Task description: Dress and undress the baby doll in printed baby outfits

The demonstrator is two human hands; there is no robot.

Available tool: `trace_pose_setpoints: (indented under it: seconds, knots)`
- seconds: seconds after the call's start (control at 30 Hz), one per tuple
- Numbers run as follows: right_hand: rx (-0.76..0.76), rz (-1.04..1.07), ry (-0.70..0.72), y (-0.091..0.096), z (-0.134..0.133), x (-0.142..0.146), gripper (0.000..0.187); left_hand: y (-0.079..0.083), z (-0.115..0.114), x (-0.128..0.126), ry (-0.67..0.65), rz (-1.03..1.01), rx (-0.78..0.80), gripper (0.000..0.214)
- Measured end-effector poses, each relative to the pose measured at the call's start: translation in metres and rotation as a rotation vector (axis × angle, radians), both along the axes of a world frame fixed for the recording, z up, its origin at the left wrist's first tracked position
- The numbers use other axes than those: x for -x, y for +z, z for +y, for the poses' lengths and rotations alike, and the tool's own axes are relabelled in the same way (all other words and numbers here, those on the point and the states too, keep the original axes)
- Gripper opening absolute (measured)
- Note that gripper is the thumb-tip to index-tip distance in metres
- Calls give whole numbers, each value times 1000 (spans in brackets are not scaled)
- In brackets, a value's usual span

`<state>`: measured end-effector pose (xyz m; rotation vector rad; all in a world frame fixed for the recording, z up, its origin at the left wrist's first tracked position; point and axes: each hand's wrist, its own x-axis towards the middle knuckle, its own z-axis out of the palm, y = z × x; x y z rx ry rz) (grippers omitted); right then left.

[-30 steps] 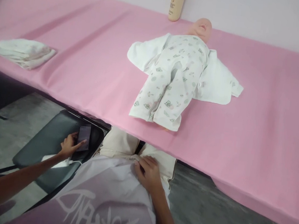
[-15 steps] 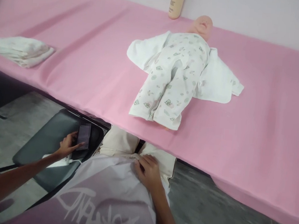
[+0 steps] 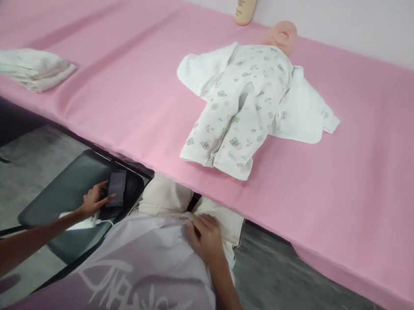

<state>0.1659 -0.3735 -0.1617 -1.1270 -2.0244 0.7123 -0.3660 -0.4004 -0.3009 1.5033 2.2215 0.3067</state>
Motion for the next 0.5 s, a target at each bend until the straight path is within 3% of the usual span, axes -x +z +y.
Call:
trace_pose_setpoints:
  seconds: [0.2,0.4,0.5]
  knots:
    - [-5,1,-3,0,0,0,35,-3,0,2,16,-13,31,92]
    - [-7,-5,-5,1,0,0,36,-8,2,12,105,-127,19,67]
    - [-5,-8,-7,1,0,0,36,-10,2,17,94,-161,17,65]
